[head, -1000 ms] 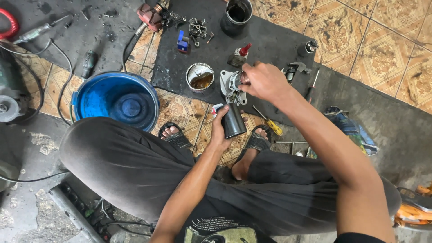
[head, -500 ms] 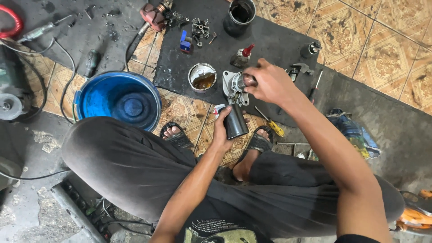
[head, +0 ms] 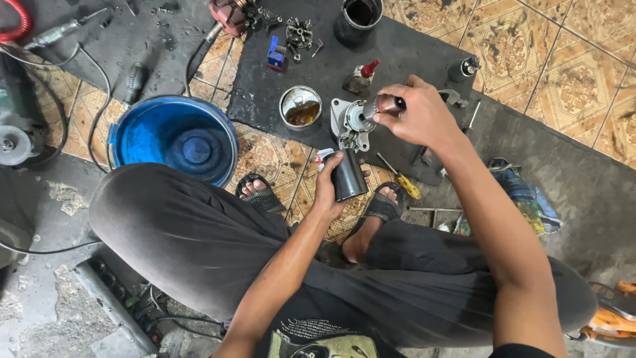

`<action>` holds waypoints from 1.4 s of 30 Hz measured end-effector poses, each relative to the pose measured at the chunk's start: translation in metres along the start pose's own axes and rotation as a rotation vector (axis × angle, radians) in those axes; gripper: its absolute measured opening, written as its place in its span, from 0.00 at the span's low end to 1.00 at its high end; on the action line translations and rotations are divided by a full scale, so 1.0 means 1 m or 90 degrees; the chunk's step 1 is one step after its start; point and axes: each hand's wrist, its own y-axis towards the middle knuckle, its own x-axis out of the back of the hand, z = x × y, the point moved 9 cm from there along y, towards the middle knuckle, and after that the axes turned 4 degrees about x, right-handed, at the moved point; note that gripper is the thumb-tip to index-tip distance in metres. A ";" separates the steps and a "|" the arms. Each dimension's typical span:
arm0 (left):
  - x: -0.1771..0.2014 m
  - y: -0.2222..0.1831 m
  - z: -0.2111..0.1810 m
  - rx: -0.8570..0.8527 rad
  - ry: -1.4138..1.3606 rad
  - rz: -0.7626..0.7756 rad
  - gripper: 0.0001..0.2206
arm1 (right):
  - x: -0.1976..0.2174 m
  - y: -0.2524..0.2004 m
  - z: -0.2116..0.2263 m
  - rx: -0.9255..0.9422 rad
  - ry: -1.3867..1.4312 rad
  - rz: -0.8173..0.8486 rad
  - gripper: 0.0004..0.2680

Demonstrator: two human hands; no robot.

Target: Assembling a starter motor by aligning and inserting the armature into the motor housing.

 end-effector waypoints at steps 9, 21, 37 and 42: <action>0.005 0.005 0.002 0.000 0.011 0.005 0.20 | -0.017 0.005 0.007 0.038 -0.074 0.068 0.18; 0.003 0.002 0.000 -0.002 0.006 0.012 0.20 | -0.033 0.012 0.042 0.175 -0.230 0.220 0.07; 0.002 0.001 -0.001 -0.003 0.009 0.005 0.20 | -0.047 0.013 0.017 0.104 -0.261 0.177 0.16; 0.002 0.003 0.000 -0.006 0.021 0.006 0.20 | -0.050 0.014 0.001 0.058 -0.268 0.059 0.16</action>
